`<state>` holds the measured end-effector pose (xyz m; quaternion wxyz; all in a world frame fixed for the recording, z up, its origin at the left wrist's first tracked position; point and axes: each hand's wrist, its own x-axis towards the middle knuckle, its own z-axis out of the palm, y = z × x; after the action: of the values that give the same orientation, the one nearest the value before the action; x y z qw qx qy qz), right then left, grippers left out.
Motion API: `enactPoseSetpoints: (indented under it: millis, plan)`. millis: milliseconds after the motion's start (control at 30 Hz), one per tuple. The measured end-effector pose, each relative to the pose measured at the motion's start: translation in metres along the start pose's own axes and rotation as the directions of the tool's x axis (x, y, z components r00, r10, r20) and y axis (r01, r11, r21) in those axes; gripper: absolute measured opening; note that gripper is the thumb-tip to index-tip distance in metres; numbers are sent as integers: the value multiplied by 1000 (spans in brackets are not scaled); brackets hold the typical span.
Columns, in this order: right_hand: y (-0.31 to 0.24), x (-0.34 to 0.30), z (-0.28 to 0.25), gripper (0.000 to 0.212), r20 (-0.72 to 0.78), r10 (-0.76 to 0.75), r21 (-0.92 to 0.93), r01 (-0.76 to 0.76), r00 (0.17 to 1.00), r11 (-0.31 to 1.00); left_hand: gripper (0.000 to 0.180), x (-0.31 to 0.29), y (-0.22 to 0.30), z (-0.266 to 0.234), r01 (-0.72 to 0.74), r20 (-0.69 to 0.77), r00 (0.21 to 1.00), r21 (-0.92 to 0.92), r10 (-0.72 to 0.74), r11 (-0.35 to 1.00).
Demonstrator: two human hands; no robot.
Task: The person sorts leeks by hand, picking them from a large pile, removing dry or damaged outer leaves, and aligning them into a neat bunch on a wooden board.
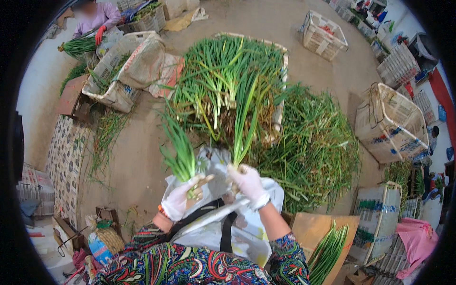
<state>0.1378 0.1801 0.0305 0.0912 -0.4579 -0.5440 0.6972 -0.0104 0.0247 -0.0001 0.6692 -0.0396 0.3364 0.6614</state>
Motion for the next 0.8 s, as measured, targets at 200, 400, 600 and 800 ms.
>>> enactPoseSetpoints:
  millis: [200, 400, 600, 800]
  plan:
    - [74, -68, 42, 31, -51, -117, -527, 73, 992, 847, 18, 27, -29, 18, 9, -10, 1000, 242, -7, 970]
    - [81, -66, 29, 33, 13, -68, -33, 68, 998, 997, 16, 33, -39, 12, 43, -25, 999, 266, -38, 963]
    - [80, -47, 22, 25, -41, -77, 319, 86, 996, 944, 15, 31, -41, 19, -42, -27, 998, 266, 51, 963]
    - [65, -75, 1, 27, -99, -134, 357, 161, 986, 920, 23, 46, -20, 3, -117, -100, 987, 79, 124, 990]
